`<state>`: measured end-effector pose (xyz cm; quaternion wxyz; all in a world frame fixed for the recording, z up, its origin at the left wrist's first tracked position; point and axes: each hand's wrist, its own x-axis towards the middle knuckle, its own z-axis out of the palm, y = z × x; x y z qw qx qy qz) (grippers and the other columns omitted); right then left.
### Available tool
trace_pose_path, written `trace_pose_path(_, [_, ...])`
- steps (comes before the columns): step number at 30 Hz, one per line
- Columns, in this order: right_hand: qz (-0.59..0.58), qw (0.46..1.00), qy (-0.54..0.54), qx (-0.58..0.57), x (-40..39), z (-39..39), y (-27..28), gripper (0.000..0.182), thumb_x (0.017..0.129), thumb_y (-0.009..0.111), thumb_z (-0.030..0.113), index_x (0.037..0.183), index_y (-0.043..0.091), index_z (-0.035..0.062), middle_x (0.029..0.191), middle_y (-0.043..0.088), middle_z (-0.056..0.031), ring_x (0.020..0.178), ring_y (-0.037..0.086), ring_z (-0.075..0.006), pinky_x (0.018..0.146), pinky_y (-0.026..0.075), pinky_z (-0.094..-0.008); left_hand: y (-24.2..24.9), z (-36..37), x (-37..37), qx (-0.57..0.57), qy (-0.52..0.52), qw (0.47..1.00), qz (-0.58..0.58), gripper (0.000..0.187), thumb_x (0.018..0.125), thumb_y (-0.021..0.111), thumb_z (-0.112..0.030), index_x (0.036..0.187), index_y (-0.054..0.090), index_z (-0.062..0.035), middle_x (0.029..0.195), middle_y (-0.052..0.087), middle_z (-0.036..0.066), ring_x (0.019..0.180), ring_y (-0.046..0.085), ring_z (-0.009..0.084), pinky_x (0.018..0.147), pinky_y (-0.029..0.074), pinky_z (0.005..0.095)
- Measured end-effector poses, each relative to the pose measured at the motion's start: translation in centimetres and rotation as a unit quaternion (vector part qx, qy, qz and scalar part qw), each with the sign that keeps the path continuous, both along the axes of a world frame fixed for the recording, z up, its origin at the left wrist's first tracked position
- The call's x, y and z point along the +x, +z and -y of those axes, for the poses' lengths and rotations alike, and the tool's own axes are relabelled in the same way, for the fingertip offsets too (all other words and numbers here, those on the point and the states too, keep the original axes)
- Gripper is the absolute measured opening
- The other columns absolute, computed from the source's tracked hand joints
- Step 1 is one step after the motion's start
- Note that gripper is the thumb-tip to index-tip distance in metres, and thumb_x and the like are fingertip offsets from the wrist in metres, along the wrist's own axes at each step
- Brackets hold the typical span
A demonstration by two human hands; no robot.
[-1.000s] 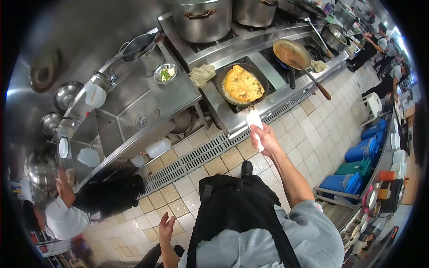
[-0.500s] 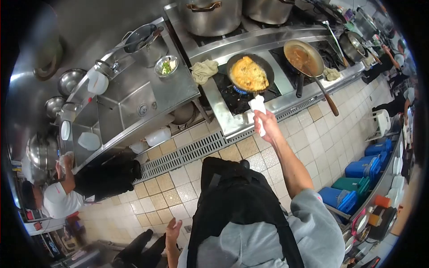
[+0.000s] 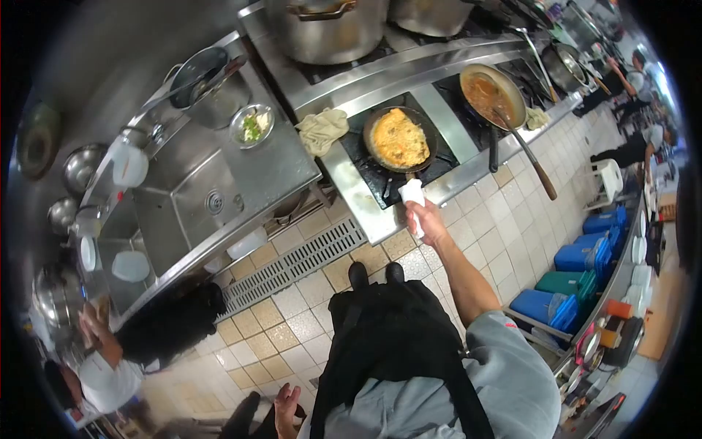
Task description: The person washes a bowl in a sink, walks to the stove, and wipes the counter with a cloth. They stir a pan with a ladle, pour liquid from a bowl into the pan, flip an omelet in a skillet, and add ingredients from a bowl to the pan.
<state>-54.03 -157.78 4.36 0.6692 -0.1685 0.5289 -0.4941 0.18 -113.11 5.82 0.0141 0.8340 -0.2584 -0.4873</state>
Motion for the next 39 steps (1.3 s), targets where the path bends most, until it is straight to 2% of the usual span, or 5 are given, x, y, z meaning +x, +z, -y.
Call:
trace_pose_path(7, [-0.029, 0.999, 0.021, -0.005, -1.0, -0.5, -3.1, 0.022, 0.096, 0.065, 0.018, 0.111, 0.056, 0.0037, 0.073, 0.058, -0.0041, 0.050, 0.055, -0.0139, 0.042, 0.045, -0.0291, 1.0, 12.1, 2.4, -0.045, -0.072, 0.996, -0.002, 0.073, 0.087, 0.079, -0.031, 0.145, 0.050, 0.0028, 0.137, 0.059, 0.024, 0.119, 0.062, 0.0321, 0.099, 0.050, 0.0396])
trace_pose_path(12, [-0.030, 0.995, 0.098, -0.001, -2.8, -2.1, -1.1, 0.056, 0.101, 0.057, 0.050, 0.134, 0.051, 0.0049, 0.108, 0.064, -0.0080, 0.093, 0.065, -0.0169, 0.065, 0.057, -0.0332, 2.5, 22.4, -0.5, -0.117, -0.250, 0.961, -0.029, 0.080, 0.094, 0.069, -0.049, 0.157, 0.036, -0.0118, 0.150, 0.049, 0.022, 0.141, 0.047, 0.0302, 0.116, 0.038, 0.0456])
trace_pose_path(15, [-0.045, 0.995, 0.082, 0.025, -6.6, -5.1, 0.5, 0.064, 0.099, 0.056, 0.059, 0.134, 0.054, 0.0059, 0.116, 0.063, -0.0069, 0.104, 0.062, -0.0191, 0.089, 0.054, -0.0394, 1.5, 26.9, -3.8, -0.271, -0.182, 0.937, -0.122, 0.063, 0.092, 0.073, -0.020, 0.145, 0.049, 0.0037, 0.136, 0.059, 0.026, 0.123, 0.059, 0.0311, 0.104, 0.047, 0.0384])
trace_pose_path(29, [-0.130, 0.959, -0.222, 0.117, -40.8, -36.8, -2.4, 0.049, 0.102, 0.058, 0.043, 0.126, 0.060, -0.0002, 0.108, 0.070, -0.0158, 0.096, 0.069, -0.0235, 0.081, 0.059, -0.0373, 27.7, 36.6, -58.3, -0.585, -0.427, 0.670, -0.162, 0.032, 0.087, 0.069, 0.001, 0.118, 0.069, 0.0041, 0.109, 0.072, 0.018, 0.102, 0.069, 0.0241, 0.093, 0.051, 0.0330])
trace_pose_path(39, [-0.084, 0.875, -0.464, 0.111, -52.8, -41.8, -2.8, 0.029, 0.101, 0.063, 0.030, 0.112, 0.063, 0.0037, 0.084, 0.068, -0.0055, 0.072, 0.066, -0.0148, 0.062, 0.054, -0.0275, 30.6, 49.3, -89.5, -0.661, -0.482, 0.540, -0.199, 0.020, 0.093, 0.068, -0.010, 0.110, 0.073, -0.0021, 0.091, 0.074, 0.017, 0.076, 0.071, 0.0234, 0.072, 0.055, 0.0313])
